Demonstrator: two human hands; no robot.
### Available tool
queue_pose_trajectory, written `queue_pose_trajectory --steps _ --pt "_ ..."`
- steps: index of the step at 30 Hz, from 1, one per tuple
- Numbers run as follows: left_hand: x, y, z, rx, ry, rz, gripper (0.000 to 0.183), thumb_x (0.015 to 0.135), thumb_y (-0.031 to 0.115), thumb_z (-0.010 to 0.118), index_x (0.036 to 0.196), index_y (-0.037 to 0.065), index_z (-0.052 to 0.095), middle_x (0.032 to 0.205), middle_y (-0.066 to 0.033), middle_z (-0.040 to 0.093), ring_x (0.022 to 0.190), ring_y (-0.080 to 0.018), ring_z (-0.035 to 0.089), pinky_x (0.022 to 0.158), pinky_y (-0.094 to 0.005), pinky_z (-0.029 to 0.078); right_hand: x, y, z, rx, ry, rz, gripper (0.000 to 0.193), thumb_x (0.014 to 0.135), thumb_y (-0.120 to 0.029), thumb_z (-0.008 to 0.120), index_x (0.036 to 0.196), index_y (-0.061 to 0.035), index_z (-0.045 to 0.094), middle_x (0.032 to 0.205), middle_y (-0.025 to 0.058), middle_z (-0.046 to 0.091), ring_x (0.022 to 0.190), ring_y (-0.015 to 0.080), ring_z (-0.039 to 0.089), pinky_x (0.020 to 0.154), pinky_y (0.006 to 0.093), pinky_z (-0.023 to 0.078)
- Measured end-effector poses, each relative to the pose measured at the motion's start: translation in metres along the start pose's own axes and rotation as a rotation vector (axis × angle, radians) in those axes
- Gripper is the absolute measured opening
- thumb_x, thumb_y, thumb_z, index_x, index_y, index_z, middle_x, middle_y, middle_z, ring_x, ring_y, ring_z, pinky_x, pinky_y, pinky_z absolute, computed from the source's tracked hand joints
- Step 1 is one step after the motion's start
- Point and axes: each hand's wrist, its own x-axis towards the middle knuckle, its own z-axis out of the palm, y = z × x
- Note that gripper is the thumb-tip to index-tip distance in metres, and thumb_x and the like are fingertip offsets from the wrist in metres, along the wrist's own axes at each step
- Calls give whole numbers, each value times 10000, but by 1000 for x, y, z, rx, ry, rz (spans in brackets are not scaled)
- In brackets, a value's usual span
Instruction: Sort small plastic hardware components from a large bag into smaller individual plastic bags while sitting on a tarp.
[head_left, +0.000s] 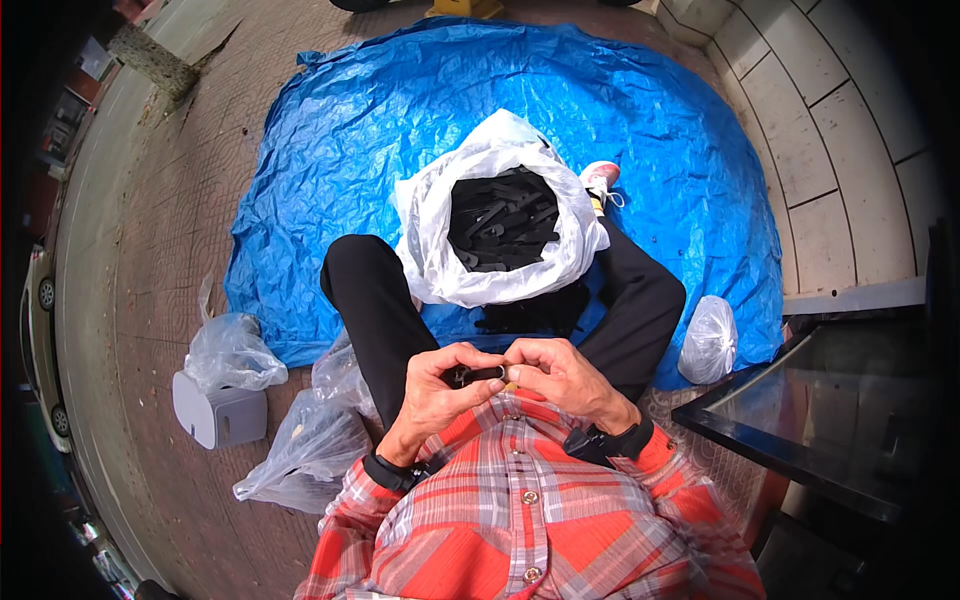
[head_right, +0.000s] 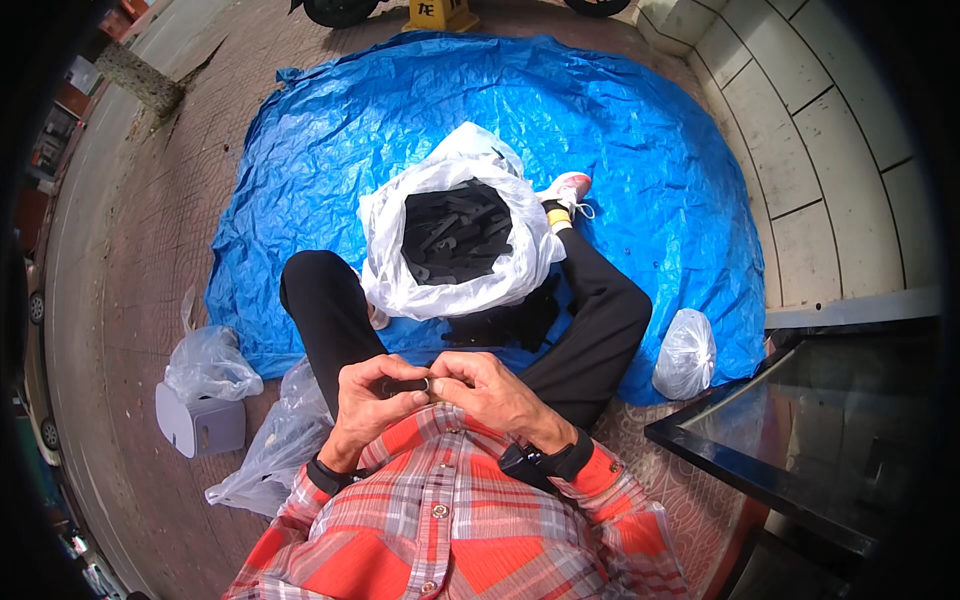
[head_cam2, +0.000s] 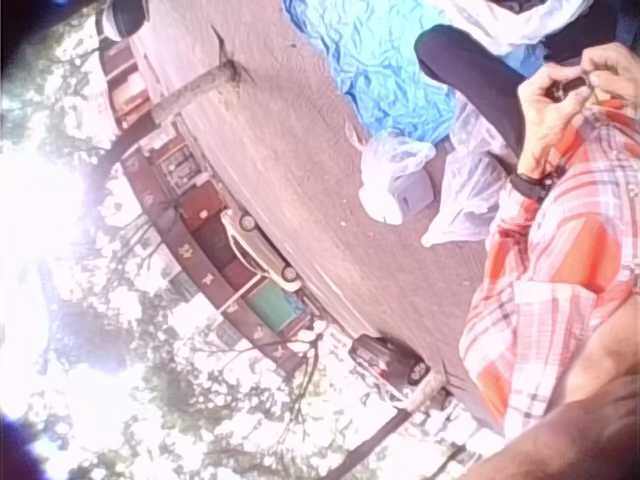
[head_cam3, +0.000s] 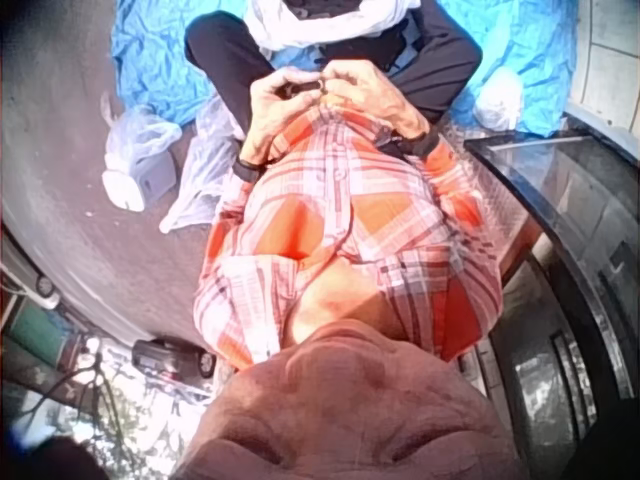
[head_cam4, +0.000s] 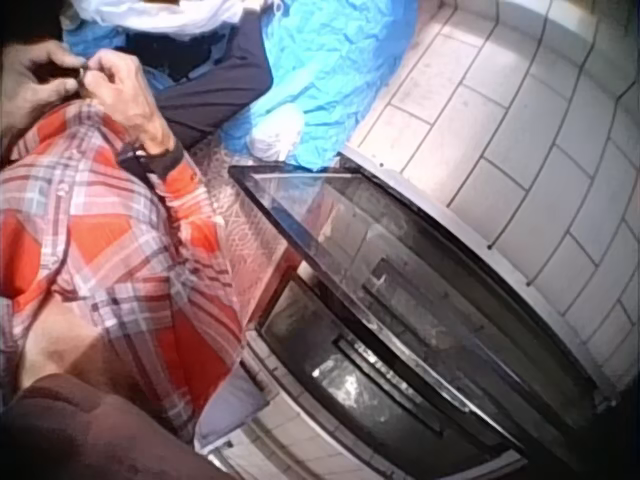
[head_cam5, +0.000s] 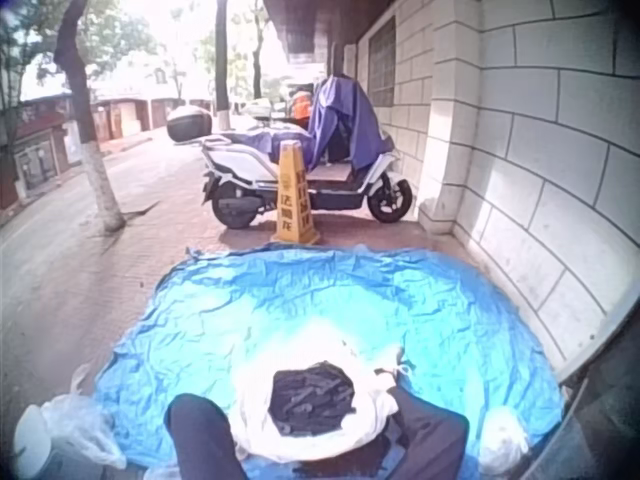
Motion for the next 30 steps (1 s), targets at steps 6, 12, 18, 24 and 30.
queue_pose_trajectory --steps 6,12,18,24,30 --pt "7 -6 14 105 266 21 180 728 23 694 899 0 643 720 9 601 633 -20 491 562 -173 389 9 6 7 -42 121 17 135 823 -119 567 854 10 543 722 13 512 660 86 468 605 256 400" --pt "13 -14 12 298 367 91 169 733 17 686 890 1 624 678 10 575 587 -21 473 528 -170 387 19 3 29 -761 481 -452 306 743 -160 688 902 11 489 823 141 503 738 292 547 629 352 460" --pt "13 -15 21 266 364 220 190 732 3 691 903 -22 612 755 -4 578 659 -37 490 598 -177 403 30 18 30 -923 581 -579 158 831 -102 569 868 10 463 720 135 512 631 307 553 523 355 439" --pt "10 -8 20 -273 329 -66 171 796 50 637 947 3 573 663 -6 533 485 -47 405 432 -190 312 27 16 26 127 421 -181 194 913 -190 479 858 -4 481 584 16 474 504 52 434 444 226 360" --pt "11 -12 17 -490 277 -95 99 834 53 554 920 5 553 631 -60 549 429 -75 414 388 -197 305 25 18 24 -12 376 -258 177 921 -183 469 873 -13 487 616 -4 490 521 41 450 463 193 371"
